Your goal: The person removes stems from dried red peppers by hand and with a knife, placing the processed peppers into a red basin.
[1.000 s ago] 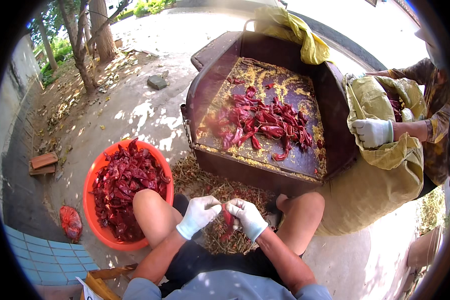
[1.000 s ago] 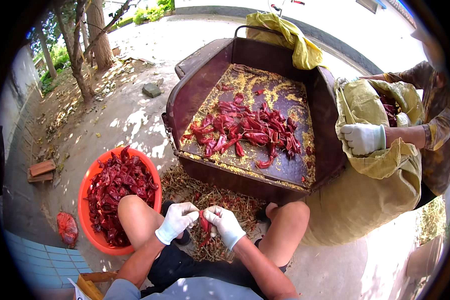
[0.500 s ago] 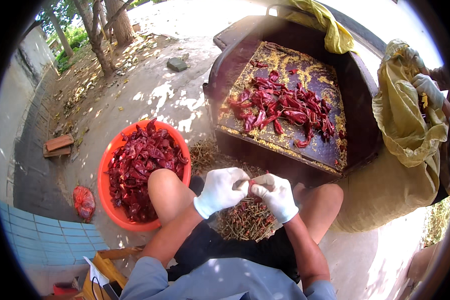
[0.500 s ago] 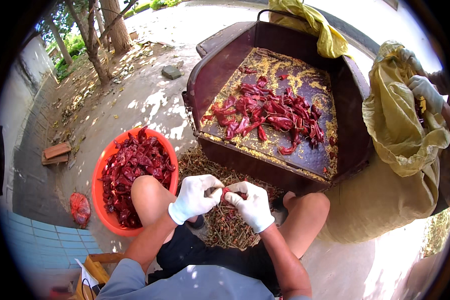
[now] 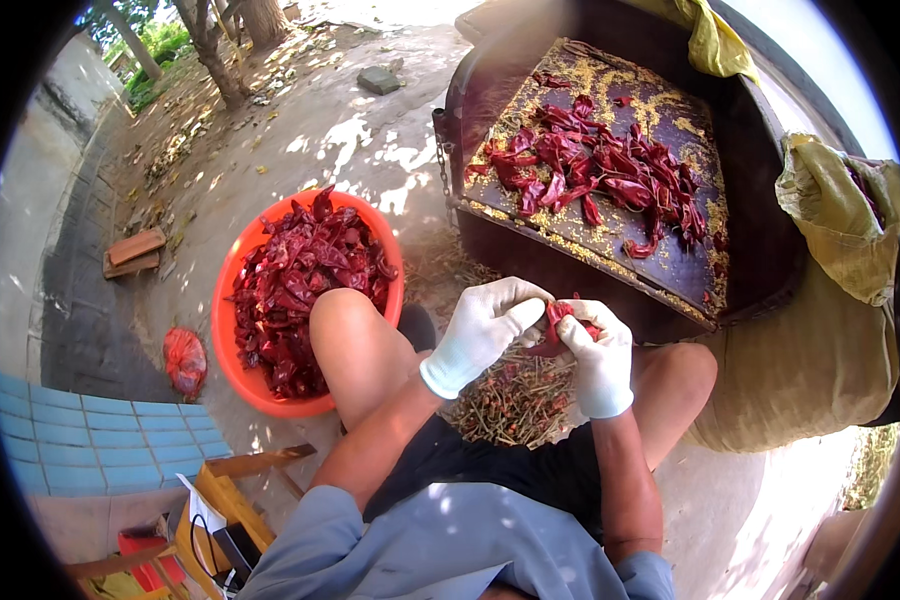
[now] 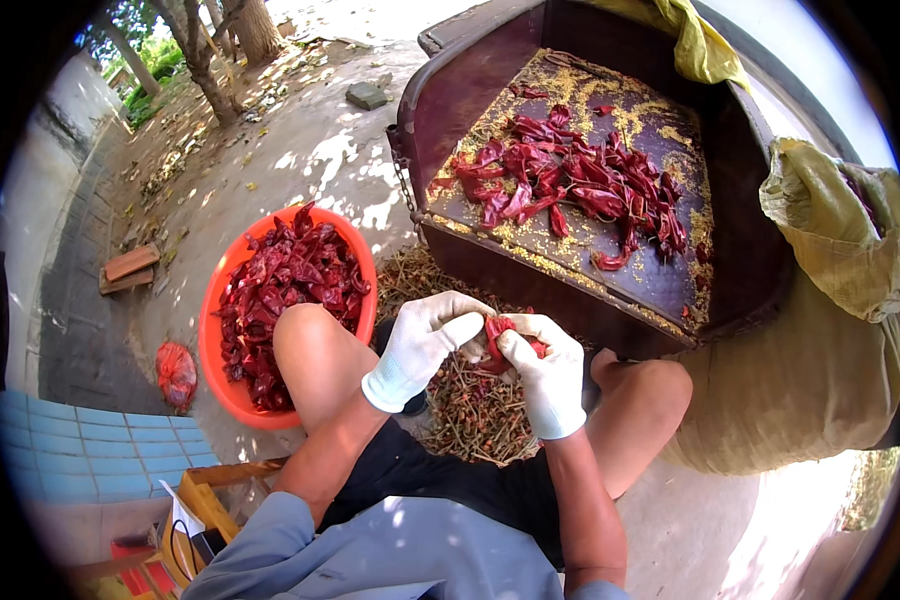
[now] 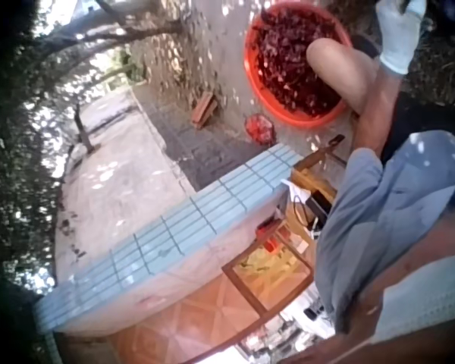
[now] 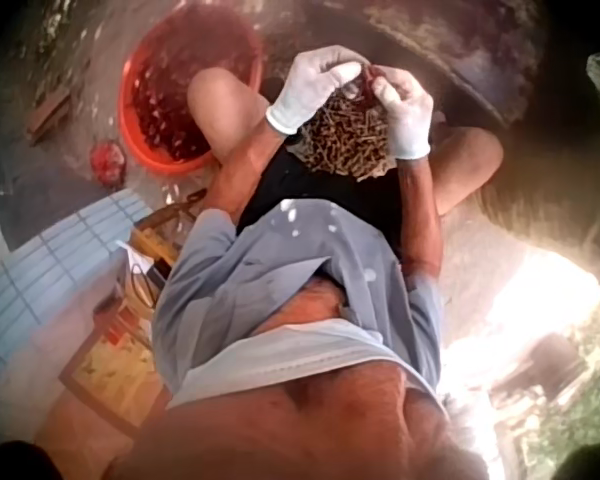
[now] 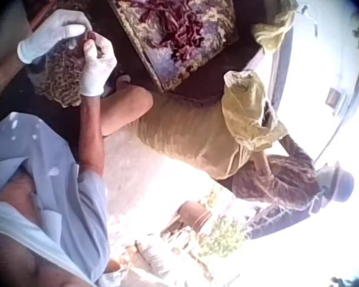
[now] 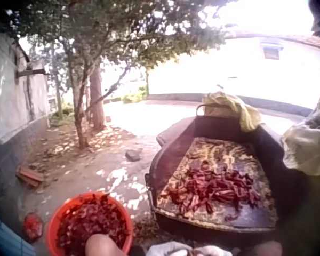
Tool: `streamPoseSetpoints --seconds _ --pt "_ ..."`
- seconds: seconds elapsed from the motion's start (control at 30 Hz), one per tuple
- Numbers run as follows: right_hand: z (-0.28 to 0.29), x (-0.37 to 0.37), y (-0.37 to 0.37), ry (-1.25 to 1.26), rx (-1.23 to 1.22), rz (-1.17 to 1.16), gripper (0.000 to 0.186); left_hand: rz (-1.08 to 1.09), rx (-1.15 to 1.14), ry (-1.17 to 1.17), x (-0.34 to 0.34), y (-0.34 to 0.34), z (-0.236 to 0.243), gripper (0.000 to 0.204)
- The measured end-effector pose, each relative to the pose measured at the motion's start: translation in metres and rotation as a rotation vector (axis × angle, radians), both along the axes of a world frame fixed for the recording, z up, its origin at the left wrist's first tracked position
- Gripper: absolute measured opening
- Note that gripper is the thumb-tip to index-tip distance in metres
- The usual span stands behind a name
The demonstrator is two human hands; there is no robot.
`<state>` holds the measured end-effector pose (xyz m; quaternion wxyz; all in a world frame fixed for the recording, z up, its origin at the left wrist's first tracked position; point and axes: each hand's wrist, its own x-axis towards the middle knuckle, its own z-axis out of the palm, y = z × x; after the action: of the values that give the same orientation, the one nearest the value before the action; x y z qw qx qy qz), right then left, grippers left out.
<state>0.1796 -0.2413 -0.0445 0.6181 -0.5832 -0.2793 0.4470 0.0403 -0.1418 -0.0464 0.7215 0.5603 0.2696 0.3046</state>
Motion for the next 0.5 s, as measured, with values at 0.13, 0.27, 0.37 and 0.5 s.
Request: streamPoseSetpoints --seconds 0.13,0.27,0.37,0.5 --pt "-0.01 0.013 0.002 -0.867 0.236 -0.058 0.019 0.017 0.472 0.223 -0.001 0.006 0.008 0.016" --pt "-0.001 0.009 0.002 -1.258 0.302 -0.097 0.02 0.119 0.95 0.325 -0.001 0.008 0.007 0.013" --pt "-0.003 0.012 0.001 -1.386 0.269 -0.084 0.011 0.099 0.958 0.373 0.001 0.004 0.001 0.014" --pt "-0.004 0.008 0.001 -1.42 0.206 -0.059 0.007 0.038 0.703 0.312 0.003 0.009 -0.005 0.011"
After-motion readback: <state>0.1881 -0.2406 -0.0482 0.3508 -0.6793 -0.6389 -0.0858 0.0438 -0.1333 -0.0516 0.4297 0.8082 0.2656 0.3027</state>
